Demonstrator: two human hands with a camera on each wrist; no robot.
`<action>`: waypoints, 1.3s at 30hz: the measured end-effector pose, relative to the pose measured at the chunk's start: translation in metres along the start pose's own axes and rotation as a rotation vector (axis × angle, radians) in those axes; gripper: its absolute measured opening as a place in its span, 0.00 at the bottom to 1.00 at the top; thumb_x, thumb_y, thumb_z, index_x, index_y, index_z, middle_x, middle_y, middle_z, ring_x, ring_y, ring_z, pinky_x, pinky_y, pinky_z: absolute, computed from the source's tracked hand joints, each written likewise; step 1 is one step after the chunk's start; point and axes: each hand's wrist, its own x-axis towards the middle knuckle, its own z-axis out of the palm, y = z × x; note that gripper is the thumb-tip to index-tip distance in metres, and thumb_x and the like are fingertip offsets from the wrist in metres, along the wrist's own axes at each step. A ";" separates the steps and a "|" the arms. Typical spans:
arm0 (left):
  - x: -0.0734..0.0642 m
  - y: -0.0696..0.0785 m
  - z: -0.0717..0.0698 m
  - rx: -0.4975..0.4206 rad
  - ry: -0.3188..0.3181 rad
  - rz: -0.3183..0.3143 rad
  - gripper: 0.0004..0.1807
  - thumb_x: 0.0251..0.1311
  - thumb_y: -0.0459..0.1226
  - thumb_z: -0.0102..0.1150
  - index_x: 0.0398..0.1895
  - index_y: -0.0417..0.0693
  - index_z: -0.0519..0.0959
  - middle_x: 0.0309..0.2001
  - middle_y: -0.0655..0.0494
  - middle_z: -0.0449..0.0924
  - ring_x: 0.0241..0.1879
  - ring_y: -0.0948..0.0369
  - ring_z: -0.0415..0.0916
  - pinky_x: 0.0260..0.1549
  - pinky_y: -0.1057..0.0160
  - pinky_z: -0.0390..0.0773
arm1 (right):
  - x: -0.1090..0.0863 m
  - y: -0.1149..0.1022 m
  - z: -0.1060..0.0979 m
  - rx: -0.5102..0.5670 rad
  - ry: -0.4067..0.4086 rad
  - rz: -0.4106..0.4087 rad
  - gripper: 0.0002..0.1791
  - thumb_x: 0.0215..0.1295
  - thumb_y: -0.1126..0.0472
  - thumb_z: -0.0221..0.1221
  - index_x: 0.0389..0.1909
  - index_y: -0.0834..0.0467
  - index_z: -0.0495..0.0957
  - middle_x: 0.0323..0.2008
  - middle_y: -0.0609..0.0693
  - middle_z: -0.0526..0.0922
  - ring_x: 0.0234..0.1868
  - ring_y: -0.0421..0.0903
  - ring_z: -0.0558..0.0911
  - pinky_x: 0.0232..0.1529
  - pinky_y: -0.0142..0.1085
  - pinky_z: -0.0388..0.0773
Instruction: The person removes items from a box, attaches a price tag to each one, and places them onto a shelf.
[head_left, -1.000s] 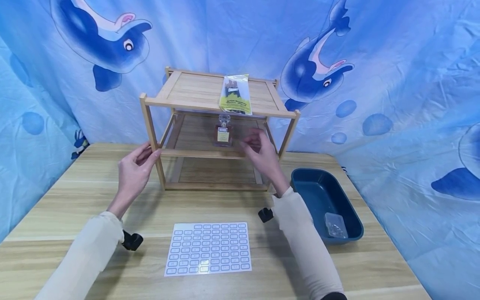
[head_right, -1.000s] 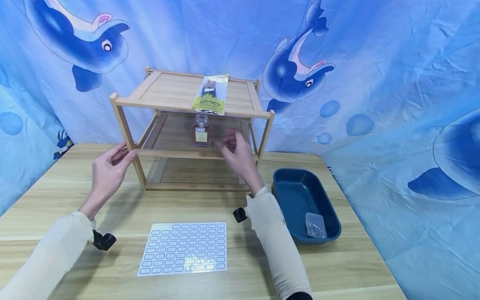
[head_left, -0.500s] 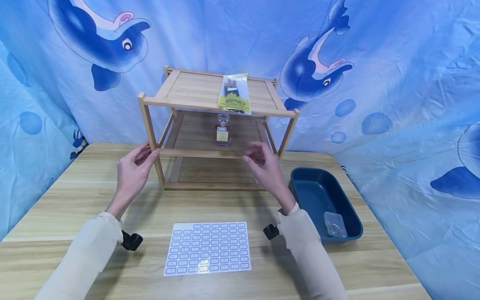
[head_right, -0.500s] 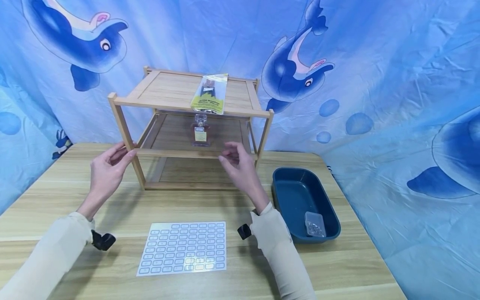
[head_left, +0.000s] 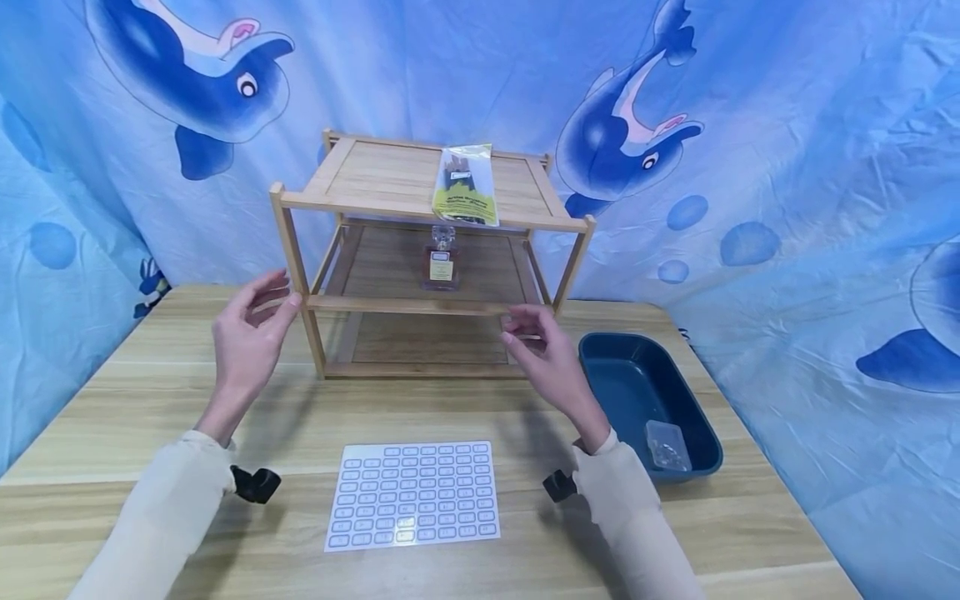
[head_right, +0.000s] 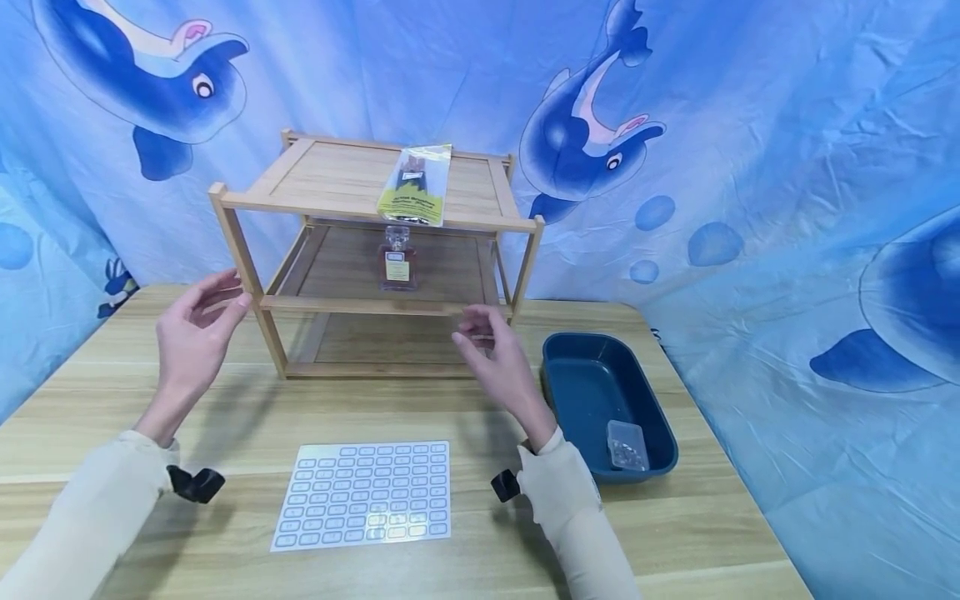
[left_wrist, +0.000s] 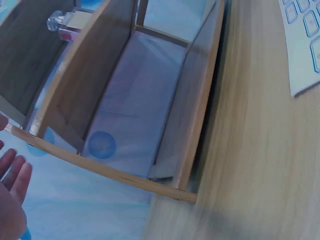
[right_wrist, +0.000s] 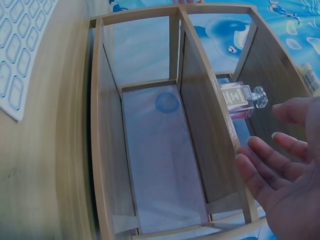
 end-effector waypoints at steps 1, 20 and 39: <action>-0.001 0.002 0.000 -0.008 0.027 0.023 0.22 0.69 0.32 0.64 0.65 0.37 0.78 0.55 0.54 0.81 0.53 0.63 0.78 0.52 0.73 0.78 | -0.002 0.000 -0.001 -0.003 -0.002 0.001 0.21 0.75 0.63 0.61 0.64 0.63 0.72 0.51 0.59 0.81 0.53 0.52 0.81 0.58 0.51 0.80; -0.046 0.015 0.044 -0.205 -0.065 0.144 0.13 0.63 0.19 0.61 0.51 0.23 0.76 0.43 0.57 0.81 0.41 0.62 0.76 0.43 0.71 0.77 | -0.036 0.011 -0.032 -0.114 0.044 0.073 0.19 0.76 0.62 0.61 0.62 0.63 0.74 0.52 0.58 0.82 0.53 0.51 0.82 0.55 0.53 0.81; -0.109 0.029 0.121 -0.301 -0.501 -0.141 0.18 0.68 0.31 0.65 0.59 0.36 0.77 0.55 0.43 0.81 0.54 0.51 0.79 0.56 0.59 0.81 | -0.060 0.029 -0.063 -0.224 0.062 0.110 0.17 0.77 0.62 0.59 0.62 0.63 0.74 0.50 0.57 0.84 0.50 0.49 0.82 0.51 0.37 0.80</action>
